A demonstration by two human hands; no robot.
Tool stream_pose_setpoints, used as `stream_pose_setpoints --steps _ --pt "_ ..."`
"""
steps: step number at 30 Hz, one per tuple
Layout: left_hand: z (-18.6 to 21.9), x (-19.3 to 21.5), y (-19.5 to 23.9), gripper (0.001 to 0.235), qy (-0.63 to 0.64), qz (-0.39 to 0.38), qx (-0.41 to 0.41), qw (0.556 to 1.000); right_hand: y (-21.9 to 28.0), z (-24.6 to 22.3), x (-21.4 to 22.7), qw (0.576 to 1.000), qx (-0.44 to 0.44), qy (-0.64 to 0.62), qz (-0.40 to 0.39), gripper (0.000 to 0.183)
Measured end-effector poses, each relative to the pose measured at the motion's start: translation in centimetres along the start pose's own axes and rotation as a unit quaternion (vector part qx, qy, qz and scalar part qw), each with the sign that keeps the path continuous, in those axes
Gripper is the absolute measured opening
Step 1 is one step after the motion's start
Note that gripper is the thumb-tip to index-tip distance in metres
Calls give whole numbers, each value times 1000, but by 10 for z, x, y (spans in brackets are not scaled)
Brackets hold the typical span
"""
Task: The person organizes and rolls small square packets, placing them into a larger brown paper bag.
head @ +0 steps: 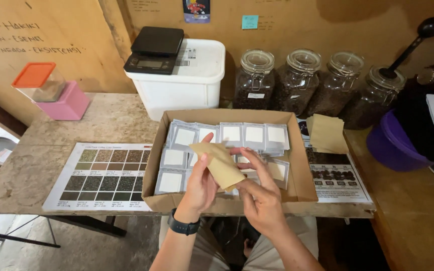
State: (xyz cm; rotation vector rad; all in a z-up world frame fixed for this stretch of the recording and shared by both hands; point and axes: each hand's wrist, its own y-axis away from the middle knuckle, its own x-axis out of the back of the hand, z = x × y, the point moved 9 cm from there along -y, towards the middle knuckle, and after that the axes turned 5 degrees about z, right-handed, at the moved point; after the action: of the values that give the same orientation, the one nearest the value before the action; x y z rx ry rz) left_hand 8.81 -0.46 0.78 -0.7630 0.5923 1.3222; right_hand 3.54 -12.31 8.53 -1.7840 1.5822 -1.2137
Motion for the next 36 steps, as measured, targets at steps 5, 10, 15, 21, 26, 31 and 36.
stream_pose_setpoints --steps 5,10,15,21,26,31,36 --pt "11 9 5 60 -9 50 -53 997 2 -20 -5 981 69 178 30 23" --pt "17 8 6 70 -78 68 -88 991 24 -13 -3 954 53 270 116 18" --pt "20 4 7 71 -95 47 -122 987 26 -20 -3 957 69 247 132 15" --pt "23 1 7 68 -75 34 -133 988 20 -21 -1 971 58 187 135 22" --pt "20 -1 7 68 -74 10 -120 990 19 0 -13 995 -11 96 38 16" --pt "18 3 4 73 -82 48 -84 992 24 9 -20 990 25 140 -5 23" --pt "17 -2 1 83 -26 10 -78 997 35 22 -27 988 27 147 -38 9"
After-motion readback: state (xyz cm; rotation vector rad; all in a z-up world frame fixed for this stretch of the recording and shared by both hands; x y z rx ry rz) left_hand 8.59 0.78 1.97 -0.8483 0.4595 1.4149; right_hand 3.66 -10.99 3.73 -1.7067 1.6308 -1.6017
